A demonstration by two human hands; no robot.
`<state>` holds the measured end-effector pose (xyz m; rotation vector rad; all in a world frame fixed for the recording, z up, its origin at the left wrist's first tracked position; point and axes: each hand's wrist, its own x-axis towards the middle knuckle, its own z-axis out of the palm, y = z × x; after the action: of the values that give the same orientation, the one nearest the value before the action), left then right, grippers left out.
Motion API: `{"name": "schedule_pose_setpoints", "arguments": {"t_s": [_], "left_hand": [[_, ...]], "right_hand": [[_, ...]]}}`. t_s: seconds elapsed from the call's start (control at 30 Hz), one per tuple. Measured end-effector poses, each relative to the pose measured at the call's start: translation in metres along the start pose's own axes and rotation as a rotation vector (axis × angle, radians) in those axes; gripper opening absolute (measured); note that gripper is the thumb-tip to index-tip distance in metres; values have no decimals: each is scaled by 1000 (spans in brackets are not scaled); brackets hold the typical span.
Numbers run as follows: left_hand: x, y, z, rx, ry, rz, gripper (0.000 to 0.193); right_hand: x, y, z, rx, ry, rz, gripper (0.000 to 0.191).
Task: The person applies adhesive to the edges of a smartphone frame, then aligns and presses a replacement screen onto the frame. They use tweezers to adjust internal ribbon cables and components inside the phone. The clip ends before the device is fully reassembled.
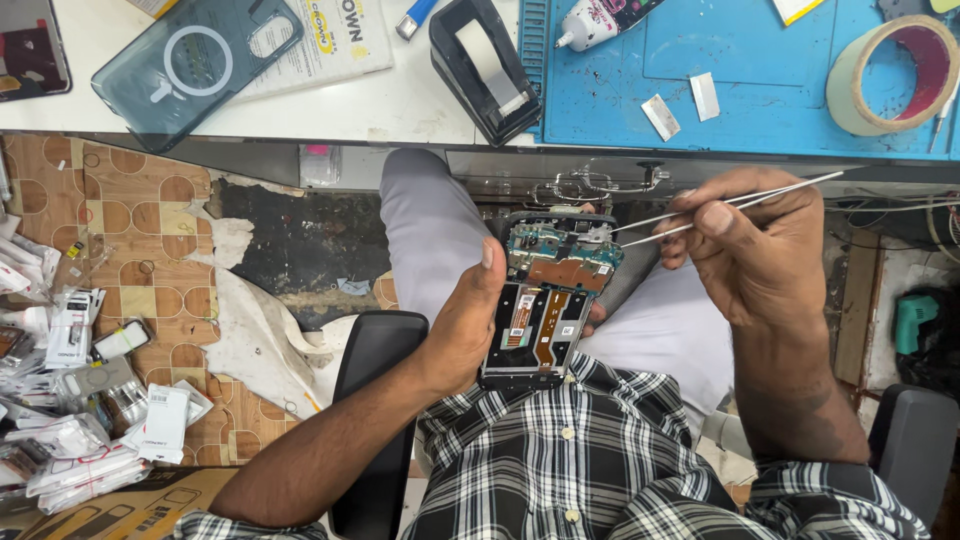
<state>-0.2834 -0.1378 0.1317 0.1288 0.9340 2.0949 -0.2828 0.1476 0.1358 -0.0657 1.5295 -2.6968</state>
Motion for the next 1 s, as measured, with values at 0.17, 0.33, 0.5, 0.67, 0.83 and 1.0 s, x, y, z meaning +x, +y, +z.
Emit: {"name": "schedule_pose_setpoints", "arguments": {"t_s": [0.17, 0.33, 0.5, 0.67, 0.83, 1.0], "left_hand": [[3, -1, 1, 0, 1, -3, 91], [5, 0, 2, -119, 18, -34, 89], [6, 3, 3, -119, 0, -11, 89], [6, 7, 7, -149, 14, -18, 88], [6, 10, 7, -178, 31, -9, 88], [9, 8, 4, -241, 103, -12, 87]], "right_hand": [[1, 2, 1, -68, -11, -82, 18], [16, 3, 1, -78, 26, -237, 27], [58, -14, -14, -845, 312, -269, 40], [103, -24, -22, -1974, 98, -421, 43], [99, -20, -7, -1822, 80, -597, 19], [48, -13, 23, -1321, -67, -435, 19]]}}
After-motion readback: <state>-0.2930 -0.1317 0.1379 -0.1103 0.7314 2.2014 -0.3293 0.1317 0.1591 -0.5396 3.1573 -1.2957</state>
